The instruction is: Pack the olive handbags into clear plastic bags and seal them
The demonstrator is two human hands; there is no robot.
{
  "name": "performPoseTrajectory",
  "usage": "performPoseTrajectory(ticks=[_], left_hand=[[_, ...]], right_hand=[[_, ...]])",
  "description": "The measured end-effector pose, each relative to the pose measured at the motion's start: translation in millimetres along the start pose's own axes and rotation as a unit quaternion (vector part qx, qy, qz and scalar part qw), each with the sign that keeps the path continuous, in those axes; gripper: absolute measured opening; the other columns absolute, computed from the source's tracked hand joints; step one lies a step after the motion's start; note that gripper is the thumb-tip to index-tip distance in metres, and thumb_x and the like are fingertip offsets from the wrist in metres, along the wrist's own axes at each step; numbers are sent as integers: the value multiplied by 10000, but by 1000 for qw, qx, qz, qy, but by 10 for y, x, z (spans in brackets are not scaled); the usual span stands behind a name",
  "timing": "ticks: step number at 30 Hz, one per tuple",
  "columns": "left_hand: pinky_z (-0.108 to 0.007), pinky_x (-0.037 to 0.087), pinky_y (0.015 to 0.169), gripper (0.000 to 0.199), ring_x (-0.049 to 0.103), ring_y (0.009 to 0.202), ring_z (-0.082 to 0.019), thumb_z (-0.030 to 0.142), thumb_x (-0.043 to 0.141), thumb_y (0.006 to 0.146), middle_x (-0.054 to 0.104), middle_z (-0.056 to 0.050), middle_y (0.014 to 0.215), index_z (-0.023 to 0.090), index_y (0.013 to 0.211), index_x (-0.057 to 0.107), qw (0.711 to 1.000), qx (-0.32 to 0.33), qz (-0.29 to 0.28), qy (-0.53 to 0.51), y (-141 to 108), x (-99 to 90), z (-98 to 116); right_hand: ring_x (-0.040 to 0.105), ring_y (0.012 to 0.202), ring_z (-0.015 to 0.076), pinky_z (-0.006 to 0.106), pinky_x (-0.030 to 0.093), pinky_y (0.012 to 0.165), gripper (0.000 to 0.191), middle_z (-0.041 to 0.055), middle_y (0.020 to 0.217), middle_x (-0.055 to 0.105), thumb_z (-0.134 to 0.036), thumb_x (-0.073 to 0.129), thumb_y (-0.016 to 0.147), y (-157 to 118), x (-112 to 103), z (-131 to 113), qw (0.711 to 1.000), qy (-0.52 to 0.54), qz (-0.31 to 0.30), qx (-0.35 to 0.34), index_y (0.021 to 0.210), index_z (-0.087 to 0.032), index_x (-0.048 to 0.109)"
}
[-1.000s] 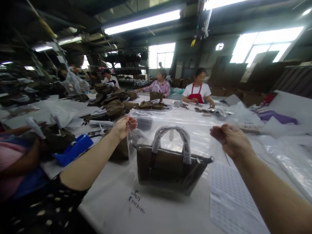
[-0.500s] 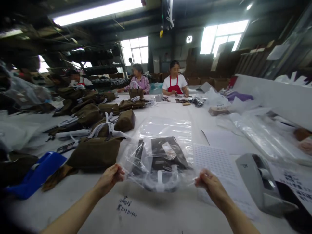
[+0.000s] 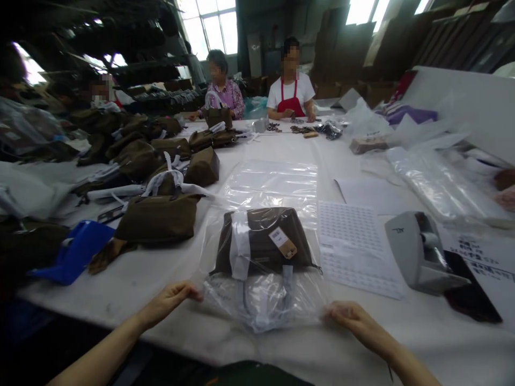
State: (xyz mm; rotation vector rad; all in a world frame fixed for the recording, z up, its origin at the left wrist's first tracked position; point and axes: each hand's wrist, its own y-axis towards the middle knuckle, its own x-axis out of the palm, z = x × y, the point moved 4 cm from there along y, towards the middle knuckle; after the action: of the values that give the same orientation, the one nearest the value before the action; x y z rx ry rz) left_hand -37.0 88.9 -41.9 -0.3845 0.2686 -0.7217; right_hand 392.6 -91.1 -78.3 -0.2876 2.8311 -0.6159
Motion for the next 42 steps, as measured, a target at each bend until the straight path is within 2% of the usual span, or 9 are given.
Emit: performPoseTrajectory(ticks=[4,8,10,13,16,20,25,32,42], left_hand=[[-389,391,967,269,578,1050,-269,366,622,759,675,-69,1049,204,969,669,996,-17,-64,54,-144,-164,105],[-376,352,1021,230,512,1153,-260,305,588,779,622,-39,1171,254,991,663,988,72,4,137,-97,-86,745],[-328,404,967,199,552,1090,-226,285,514,848,637,-38,1126,254,980,659,972,136,-10,189,15,300,1187],[-266,456,860,192,597,968,-183,246,494,866,661,-36,1023,236,971,654,942,217,-111,230,329,1225,1754],[-247,460,813,203,608,901,-164,256,510,857,669,-37,980,209,997,650,938,221,-154,217,947,2144,2018],[-243,443,829,189,607,912,-170,244,533,829,675,-39,967,177,963,646,966,96,-98,221,2104,2902,1889],[-340,360,943,291,514,1121,-294,287,660,722,640,-138,1041,124,947,575,967,-19,18,255,2956,3085,1494],[-358,460,765,574,588,983,-329,273,798,577,617,-163,999,139,1023,462,984,-132,53,108,2899,3113,1020],[-248,515,655,308,639,719,-159,137,704,710,649,-82,835,106,966,536,964,-218,-4,-152,2687,3268,1080]], right_hand=[[452,1189,341,509,249,1055,417,105,1141,620,-546,559,799,-242,-33,-59,1000,8,-19,6,1031,-224,687],[465,1185,311,501,295,1040,472,109,1232,563,-550,533,813,-488,-186,-189,994,86,33,-52,1163,-241,608],[532,1103,305,483,371,986,441,119,1135,616,-536,577,789,-567,-298,-162,983,113,126,-72,1091,-220,636],[600,945,271,416,450,884,321,97,948,666,-489,625,769,-631,-453,76,948,98,300,-47,905,-200,660],[602,892,248,374,458,837,296,72,886,664,-487,605,785,-652,-564,371,903,70,423,-29,845,-200,643],[596,894,241,365,453,826,280,59,896,661,-471,565,817,-605,-695,586,876,24,482,-30,877,-208,640],[589,878,227,350,465,787,234,51,907,647,-418,518,855,-501,-835,641,869,-38,489,-57,887,-219,636],[574,882,236,398,461,818,190,71,889,637,-348,484,890,-391,-860,747,857,-90,502,-73,884,-210,615],[556,860,223,387,452,806,69,38,855,653,-232,560,862,-58,-1060,330,832,-152,514,-144,866,-207,625]])
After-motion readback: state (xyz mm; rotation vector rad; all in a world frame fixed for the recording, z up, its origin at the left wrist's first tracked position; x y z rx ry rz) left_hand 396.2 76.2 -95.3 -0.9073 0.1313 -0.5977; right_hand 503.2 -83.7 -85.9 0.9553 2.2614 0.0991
